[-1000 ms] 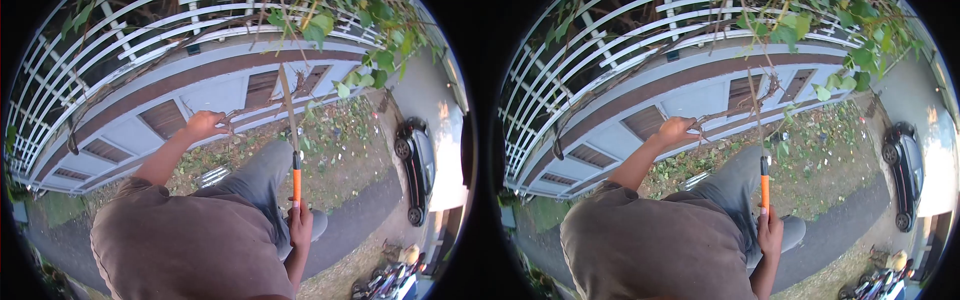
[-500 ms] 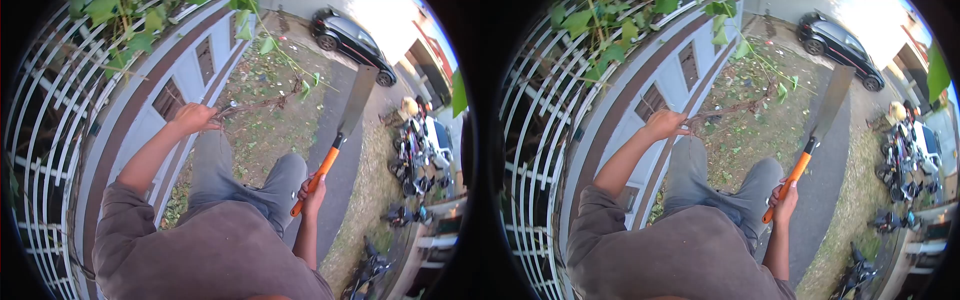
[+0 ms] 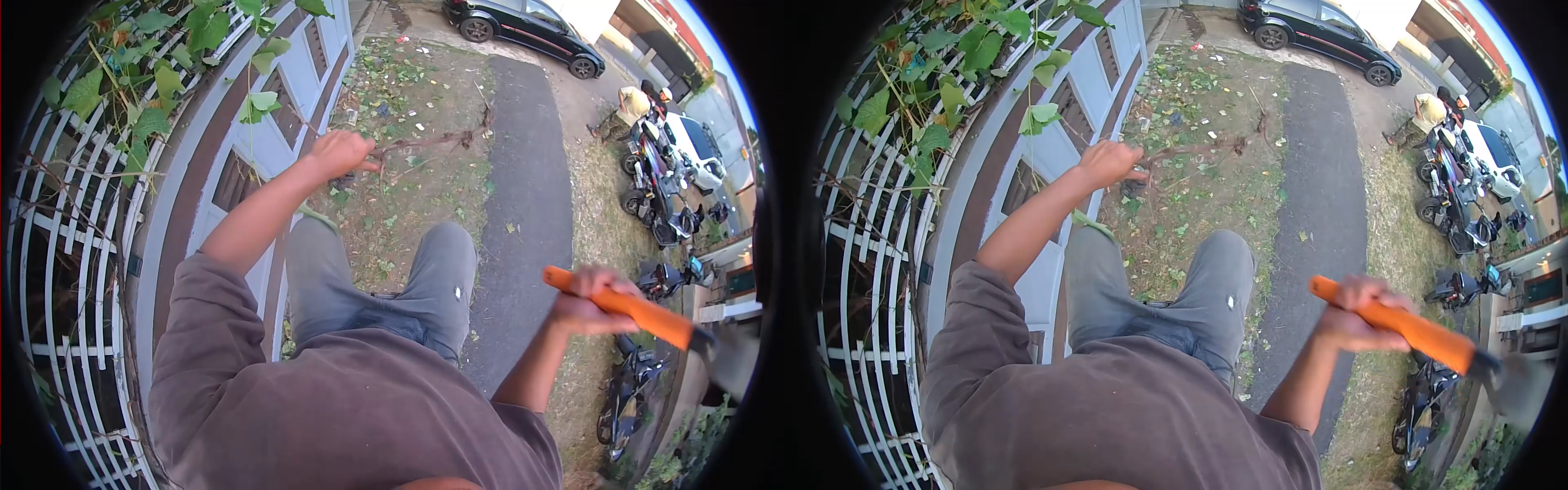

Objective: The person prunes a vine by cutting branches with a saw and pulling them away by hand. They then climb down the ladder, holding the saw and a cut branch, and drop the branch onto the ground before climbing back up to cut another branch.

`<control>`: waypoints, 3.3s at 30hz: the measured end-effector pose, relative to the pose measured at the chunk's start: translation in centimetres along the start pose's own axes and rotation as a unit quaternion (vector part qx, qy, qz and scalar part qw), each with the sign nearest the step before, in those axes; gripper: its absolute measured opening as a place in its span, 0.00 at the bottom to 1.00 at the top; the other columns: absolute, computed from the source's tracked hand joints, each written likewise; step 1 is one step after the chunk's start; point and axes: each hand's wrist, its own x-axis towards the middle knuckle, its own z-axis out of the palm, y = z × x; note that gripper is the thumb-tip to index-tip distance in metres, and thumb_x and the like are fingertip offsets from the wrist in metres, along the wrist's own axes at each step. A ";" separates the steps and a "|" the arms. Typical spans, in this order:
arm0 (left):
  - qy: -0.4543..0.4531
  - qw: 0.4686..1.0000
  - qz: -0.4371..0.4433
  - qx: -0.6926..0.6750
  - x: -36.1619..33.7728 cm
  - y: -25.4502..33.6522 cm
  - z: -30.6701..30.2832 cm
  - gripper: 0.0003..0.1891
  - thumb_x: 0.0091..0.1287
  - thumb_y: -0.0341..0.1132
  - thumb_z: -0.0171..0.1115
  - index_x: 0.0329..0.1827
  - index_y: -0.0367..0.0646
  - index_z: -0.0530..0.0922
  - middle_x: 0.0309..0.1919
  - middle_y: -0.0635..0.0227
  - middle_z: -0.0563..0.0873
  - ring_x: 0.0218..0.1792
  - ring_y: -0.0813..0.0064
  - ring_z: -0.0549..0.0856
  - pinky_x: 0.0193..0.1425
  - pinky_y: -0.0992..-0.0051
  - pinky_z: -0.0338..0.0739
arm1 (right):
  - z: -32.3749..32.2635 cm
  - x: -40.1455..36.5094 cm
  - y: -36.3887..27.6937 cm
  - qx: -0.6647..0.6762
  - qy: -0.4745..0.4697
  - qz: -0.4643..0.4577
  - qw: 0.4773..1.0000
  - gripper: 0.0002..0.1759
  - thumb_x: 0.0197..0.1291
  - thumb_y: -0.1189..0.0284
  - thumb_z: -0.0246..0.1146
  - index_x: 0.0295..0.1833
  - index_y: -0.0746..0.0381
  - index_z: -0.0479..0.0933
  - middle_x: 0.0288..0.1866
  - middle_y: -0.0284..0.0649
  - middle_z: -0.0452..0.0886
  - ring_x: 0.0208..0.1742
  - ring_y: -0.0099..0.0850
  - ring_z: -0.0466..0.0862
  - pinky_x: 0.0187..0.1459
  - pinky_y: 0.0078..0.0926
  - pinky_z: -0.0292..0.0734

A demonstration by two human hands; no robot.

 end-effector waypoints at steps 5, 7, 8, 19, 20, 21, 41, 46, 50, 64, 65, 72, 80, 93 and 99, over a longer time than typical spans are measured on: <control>-0.086 0.994 0.028 0.065 0.9 -3.7 -1.5 0.31 0.63 0.67 0.70 0.48 0.45 0.86 0.30 0.56 0.88 0.40 0.47 0.92 0.43 0.51 0.87 | -5.2 -8.2 13.9 -0.350 -0.187 0.510 0.763 0.31 0.83 0.41 0.46 0.41 0.59 0.69 0.23 0.30 0.69 0.18 0.20 0.67 0.19 0.24 0.64; -0.075 0.994 -0.074 0.000 -2.0 -4.2 -0.8 0.33 0.62 0.67 0.73 0.49 0.42 0.86 0.32 0.52 0.90 0.41 0.47 0.92 0.47 0.50 0.85 | -2.3 -5.6 15.3 -0.324 -0.198 0.496 0.781 0.31 0.84 0.41 0.45 0.41 0.59 0.69 0.23 0.30 0.68 0.18 0.20 0.67 0.19 0.23 0.62; -0.078 0.994 -0.081 0.003 -3.0 -4.8 0.2 0.33 0.62 0.67 0.73 0.49 0.42 0.86 0.32 0.52 0.90 0.41 0.47 0.92 0.47 0.50 0.85 | -1.1 -5.0 14.2 -0.297 -0.194 0.465 0.811 0.31 0.84 0.42 0.45 0.41 0.59 0.69 0.24 0.30 0.68 0.18 0.19 0.66 0.19 0.22 0.61; 0.021 0.941 -0.258 -0.218 -9.9 -4.4 8.4 0.32 0.60 0.61 0.79 0.52 0.40 0.85 0.34 0.48 0.89 0.40 0.44 0.91 0.46 0.51 0.82 | 1.4 -9.1 15.3 -0.123 -0.116 0.548 0.819 0.31 0.83 0.38 0.44 0.47 0.57 0.69 0.23 0.29 0.64 0.17 0.18 0.61 0.20 0.19 0.58; 0.016 0.942 -0.256 -0.218 -10.2 -3.8 9.7 0.32 0.60 0.61 0.79 0.52 0.40 0.85 0.34 0.48 0.89 0.40 0.44 0.91 0.46 0.51 0.82 | 1.4 -10.3 15.8 -0.123 -0.111 0.550 0.818 0.31 0.83 0.38 0.44 0.47 0.57 0.69 0.23 0.29 0.64 0.17 0.18 0.61 0.20 0.19 0.58; 0.050 0.935 -0.282 -0.208 -10.2 -2.7 10.3 0.30 0.62 0.61 0.77 0.55 0.45 0.85 0.34 0.51 0.90 0.41 0.46 0.91 0.46 0.50 0.83 | 1.9 -11.4 16.5 -0.081 -0.090 0.596 0.794 0.31 0.82 0.38 0.45 0.47 0.56 0.70 0.23 0.28 0.64 0.17 0.18 0.62 0.19 0.19 0.59; 0.060 0.908 -0.379 -0.167 -12.8 -0.1 20.0 0.13 0.70 0.39 0.66 0.54 0.46 0.83 0.50 0.57 0.89 0.56 0.50 0.88 0.61 0.50 0.82 | 1.6 -18.1 23.2 0.249 -0.110 0.757 0.594 0.32 0.81 0.37 0.47 0.49 0.57 0.74 0.22 0.31 0.65 0.13 0.17 0.63 0.13 0.15 0.61; 0.049 0.922 -0.345 -0.170 -13.0 -0.1 19.9 0.13 0.69 0.37 0.65 0.54 0.45 0.83 0.51 0.56 0.89 0.57 0.50 0.87 0.62 0.50 0.81 | 1.4 -17.8 23.1 0.302 -0.102 0.761 0.565 0.30 0.83 0.40 0.46 0.49 0.58 0.73 0.23 0.33 0.68 0.13 0.17 0.64 0.12 0.16 0.63; 0.037 0.915 -0.358 -0.184 -13.1 0.2 19.2 0.14 0.71 0.39 0.64 0.54 0.44 0.83 0.50 0.54 0.90 0.56 0.49 0.89 0.62 0.49 0.82 | 1.4 -16.8 21.7 0.413 -0.067 0.759 0.500 0.29 0.85 0.42 0.44 0.51 0.60 0.70 0.22 0.35 0.67 0.13 0.18 0.65 0.12 0.17 0.64; -0.034 0.936 -0.321 -0.141 -16.4 -2.7 12.3 0.15 0.72 0.42 0.63 0.37 0.40 0.88 0.41 0.46 0.92 0.47 0.46 0.92 0.55 0.48 0.85 | 0.3 -12.3 11.6 -0.389 -0.374 0.459 0.706 0.28 0.86 0.46 0.47 0.53 0.62 0.76 0.22 0.27 0.66 0.17 0.17 0.65 0.19 0.20 0.60; -0.042 0.949 -0.294 -0.109 -16.8 -3.1 11.6 0.14 0.72 0.42 0.64 0.38 0.40 0.88 0.41 0.47 0.92 0.46 0.46 0.92 0.54 0.49 0.86 | 0.5 -11.5 11.4 -0.414 -0.384 0.453 0.690 0.27 0.86 0.48 0.50 0.51 0.63 0.78 0.22 0.26 0.66 0.19 0.17 0.66 0.21 0.21 0.62; -0.059 0.958 -0.276 -0.053 -20.5 -3.9 6.5 0.10 0.70 0.38 0.64 0.43 0.42 0.87 0.39 0.50 0.92 0.44 0.47 0.92 0.49 0.50 0.86 | 1.2 -11.5 11.6 -0.488 -0.425 0.412 0.642 0.29 0.85 0.48 0.50 0.51 0.65 0.80 0.21 0.27 0.68 0.21 0.19 0.70 0.24 0.26 0.67; -0.078 0.965 -0.244 -0.045 -25.8 -1.4 5.5 0.09 0.68 0.37 0.65 0.41 0.41 0.87 0.37 0.54 0.92 0.40 0.47 0.92 0.44 0.50 0.86 | 3.6 -13.4 10.3 -0.405 -0.403 0.501 0.650 0.26 0.86 0.52 0.51 0.51 0.66 0.81 0.22 0.28 0.68 0.23 0.19 0.69 0.26 0.26 0.65; -0.086 0.942 -0.324 0.002 -26.8 -4.1 2.3 0.09 0.72 0.37 0.59 0.43 0.46 0.87 0.37 0.56 0.93 0.40 0.52 0.94 0.43 0.49 0.87 | 2.3 -14.0 9.3 -0.395 -0.400 0.467 0.683 0.24 0.87 0.52 0.50 0.56 0.63 0.79 0.23 0.25 0.65 0.19 0.14 0.63 0.21 0.19 0.58; -0.094 0.963 -0.234 0.093 -20.2 -6.0 3.1 0.06 0.65 0.33 0.67 0.36 0.51 0.92 0.39 0.69 0.95 0.44 0.63 0.95 0.41 0.60 0.89 | 6.5 -16.6 10.3 -0.240 -0.371 0.538 0.718 0.23 0.86 0.52 0.50 0.51 0.61 0.75 0.24 0.27 0.66 0.18 0.15 0.66 0.20 0.17 0.63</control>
